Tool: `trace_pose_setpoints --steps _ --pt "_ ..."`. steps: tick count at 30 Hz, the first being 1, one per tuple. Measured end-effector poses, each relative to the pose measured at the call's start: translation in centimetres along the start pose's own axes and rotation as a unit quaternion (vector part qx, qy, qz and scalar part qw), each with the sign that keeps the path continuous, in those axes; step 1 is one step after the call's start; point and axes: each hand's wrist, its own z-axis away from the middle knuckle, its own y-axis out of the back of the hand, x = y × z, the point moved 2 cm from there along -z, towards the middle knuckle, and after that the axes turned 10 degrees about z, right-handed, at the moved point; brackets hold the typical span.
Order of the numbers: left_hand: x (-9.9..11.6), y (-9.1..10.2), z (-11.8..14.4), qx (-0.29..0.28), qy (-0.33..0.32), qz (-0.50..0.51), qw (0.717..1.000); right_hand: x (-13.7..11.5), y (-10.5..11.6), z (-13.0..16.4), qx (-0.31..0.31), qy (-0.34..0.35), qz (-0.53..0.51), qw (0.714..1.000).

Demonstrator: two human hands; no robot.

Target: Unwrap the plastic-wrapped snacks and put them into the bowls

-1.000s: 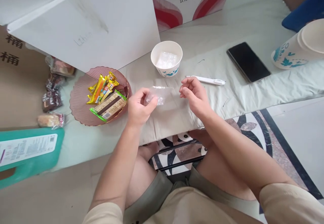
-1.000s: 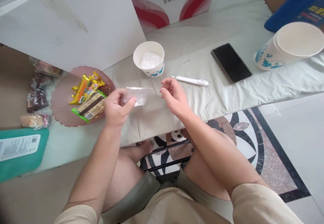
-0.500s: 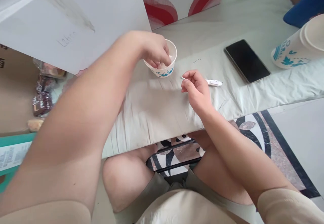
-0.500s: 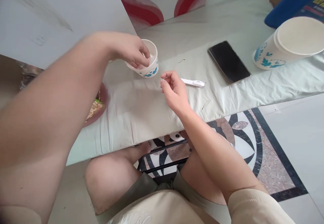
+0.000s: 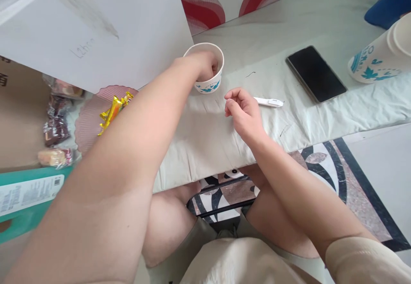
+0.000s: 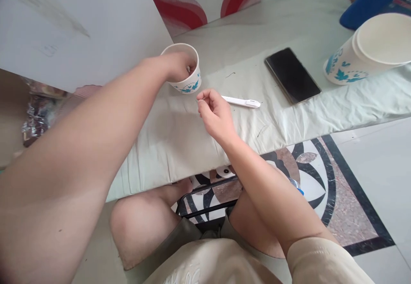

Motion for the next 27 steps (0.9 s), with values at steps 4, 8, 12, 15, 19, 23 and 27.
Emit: trace_pose_setpoints --steps 4,8,12,15,19,23,27 --pt "-0.3 3.5 4.2 0.013 -0.036 0.012 0.999 -0.2 -1.5 0.3 -0.014 0.016 0.014 1.000" --pt "-5.9 6.2 14.0 0.269 -0.195 0.287 0.899 -0.4 -3.9 1.9 -0.063 0.037 0.055 0.996" --pt "-15.9 3.3 24.8 0.537 -0.123 0.373 0.747 -0.4 -7.0 4.5 -0.174 0.067 0.117 0.975" --pt "-23.1 0.0 29.4 0.634 0.005 0.344 0.693 -0.4 -9.2 6.1 -0.222 0.102 0.157 0.957" --pt "-30.8 -1.2 30.2 0.610 0.141 0.214 0.750 -0.2 -11.3 7.1 -0.220 0.115 0.188 0.950" --pt "-35.1 0.0 28.3 0.524 0.194 0.159 0.814 0.4 -11.9 7.3 -0.201 0.108 0.222 0.948" --pt "-35.7 1.3 27.1 0.475 0.250 0.102 0.837 0.7 -11.8 7.4 -0.197 0.124 0.260 0.937"
